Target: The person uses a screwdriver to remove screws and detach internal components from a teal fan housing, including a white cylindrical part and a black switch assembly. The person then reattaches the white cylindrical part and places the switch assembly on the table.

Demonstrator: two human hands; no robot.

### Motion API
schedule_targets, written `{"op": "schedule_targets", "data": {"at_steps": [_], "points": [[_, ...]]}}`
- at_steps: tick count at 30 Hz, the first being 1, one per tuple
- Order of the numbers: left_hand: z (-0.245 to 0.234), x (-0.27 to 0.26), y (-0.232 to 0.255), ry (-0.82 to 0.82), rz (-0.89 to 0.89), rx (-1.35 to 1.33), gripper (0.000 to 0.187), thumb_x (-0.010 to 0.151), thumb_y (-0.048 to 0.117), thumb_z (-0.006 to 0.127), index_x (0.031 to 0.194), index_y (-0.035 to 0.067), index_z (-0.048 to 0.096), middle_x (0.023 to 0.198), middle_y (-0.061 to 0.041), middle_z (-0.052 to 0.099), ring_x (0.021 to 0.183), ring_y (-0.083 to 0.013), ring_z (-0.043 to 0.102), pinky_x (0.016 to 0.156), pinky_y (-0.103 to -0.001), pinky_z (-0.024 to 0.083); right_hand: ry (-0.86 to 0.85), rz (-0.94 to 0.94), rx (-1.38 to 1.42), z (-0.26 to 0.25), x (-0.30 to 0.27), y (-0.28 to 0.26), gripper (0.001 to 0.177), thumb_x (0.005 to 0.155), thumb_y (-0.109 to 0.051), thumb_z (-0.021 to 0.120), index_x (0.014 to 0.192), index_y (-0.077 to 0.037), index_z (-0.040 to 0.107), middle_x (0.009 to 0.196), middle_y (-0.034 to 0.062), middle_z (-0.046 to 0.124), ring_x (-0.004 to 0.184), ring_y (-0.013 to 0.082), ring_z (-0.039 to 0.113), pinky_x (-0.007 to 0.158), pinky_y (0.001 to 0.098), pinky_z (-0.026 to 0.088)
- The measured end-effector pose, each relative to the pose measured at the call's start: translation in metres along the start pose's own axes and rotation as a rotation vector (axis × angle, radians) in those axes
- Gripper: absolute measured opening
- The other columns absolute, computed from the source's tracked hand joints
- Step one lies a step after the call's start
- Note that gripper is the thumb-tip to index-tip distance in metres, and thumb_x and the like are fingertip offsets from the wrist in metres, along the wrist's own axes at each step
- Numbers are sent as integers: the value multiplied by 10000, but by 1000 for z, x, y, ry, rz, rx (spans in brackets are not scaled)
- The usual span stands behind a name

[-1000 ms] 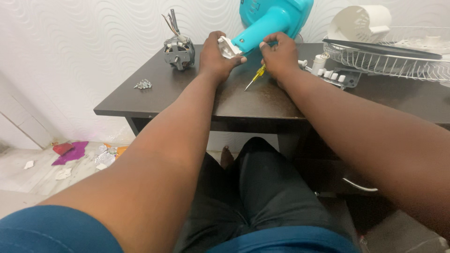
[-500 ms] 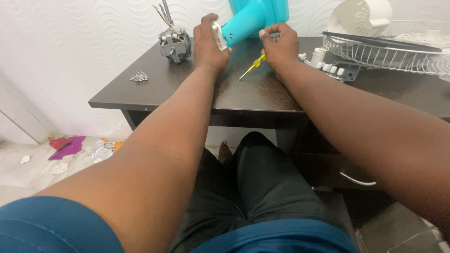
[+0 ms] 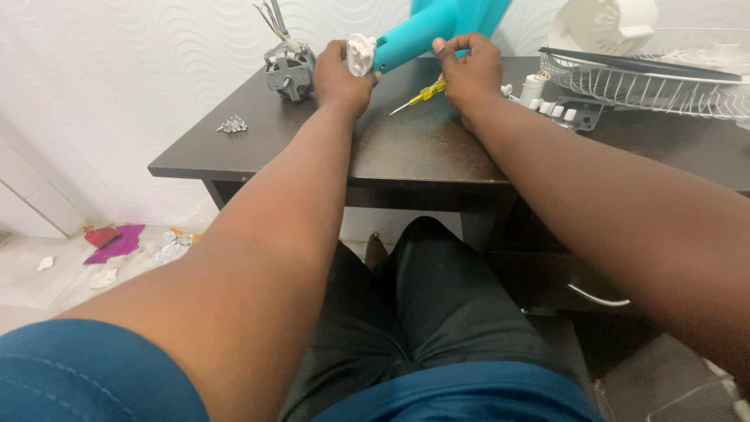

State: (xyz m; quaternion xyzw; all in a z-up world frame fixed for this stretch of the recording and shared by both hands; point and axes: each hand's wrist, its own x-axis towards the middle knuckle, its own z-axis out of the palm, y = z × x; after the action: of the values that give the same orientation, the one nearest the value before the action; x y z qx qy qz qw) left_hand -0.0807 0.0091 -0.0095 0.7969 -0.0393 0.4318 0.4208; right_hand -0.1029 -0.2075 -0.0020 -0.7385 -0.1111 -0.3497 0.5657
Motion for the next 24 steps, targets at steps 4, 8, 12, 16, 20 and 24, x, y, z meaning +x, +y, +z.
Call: {"op": "schedule_targets", "data": {"at_steps": [4, 8, 12, 16, 20, 24], "points": [[-5, -2, 7, -14, -87, -44, 565, 695, 155, 881, 1187, 173, 604, 1195, -65, 694, 1148, -279, 663, 952, -412, 521, 30, -24, -15, 0, 0, -1, 379, 924, -406, 818, 991, -55, 692, 711, 2, 650, 615, 93, 606, 554, 287, 484], [-4, 0, 6, 29, -73, -36, 605, 676, 81, 858, 1200, 192, 576, 1164, -73, 645, 1146, -305, 609, 955, -422, 508, -2, 37, 69, -2, -1, -4, 444, 908, -436, 824, 1015, -36, 664, 720, 1, 622, 546, 92, 588, 460, 280, 472], [-3, 1, 9, 23, 6, -145, 640, 671, 216, 903, 1179, 130, 522, 1141, -122, 577, 1073, -295, 605, 937, -405, 518, -27, 98, 140, -4, -2, -8, 478, 897, -449, 822, 1052, -35, 642, 743, 2, 612, 482, 77, 576, 390, 253, 459], [-2, 1, 14, -29, -116, -257, 693, 708, 465, 887, 1144, 96, 494, 1171, -165, 493, 1015, -291, 613, 872, -401, 547, -3, 128, 160, -3, -1, -8, 484, 882, -448, 825, 1051, -34, 642, 752, 4, 605, 480, 78, 575, 395, 254, 464], [1, 5, 11, 56, -75, -220, 554, 810, 464, 858, 1107, 86, 583, 1139, -176, 572, 1004, -310, 618, 923, -416, 502, 23, 132, 139, -4, 0, -7, 467, 881, -445, 824, 1030, -40, 645, 733, 6, 610, 476, 81, 578, 393, 257, 466], [1, 4, 4, 13, -2, -208, 516, 751, 381, 856, 1057, 84, 566, 1007, -126, 689, 929, -266, 688, 847, -394, 542, 38, 152, 166, -3, 1, -6, 430, 887, -408, 822, 1004, -32, 650, 716, 15, 630, 469, 96, 575, 387, 271, 445]]}}
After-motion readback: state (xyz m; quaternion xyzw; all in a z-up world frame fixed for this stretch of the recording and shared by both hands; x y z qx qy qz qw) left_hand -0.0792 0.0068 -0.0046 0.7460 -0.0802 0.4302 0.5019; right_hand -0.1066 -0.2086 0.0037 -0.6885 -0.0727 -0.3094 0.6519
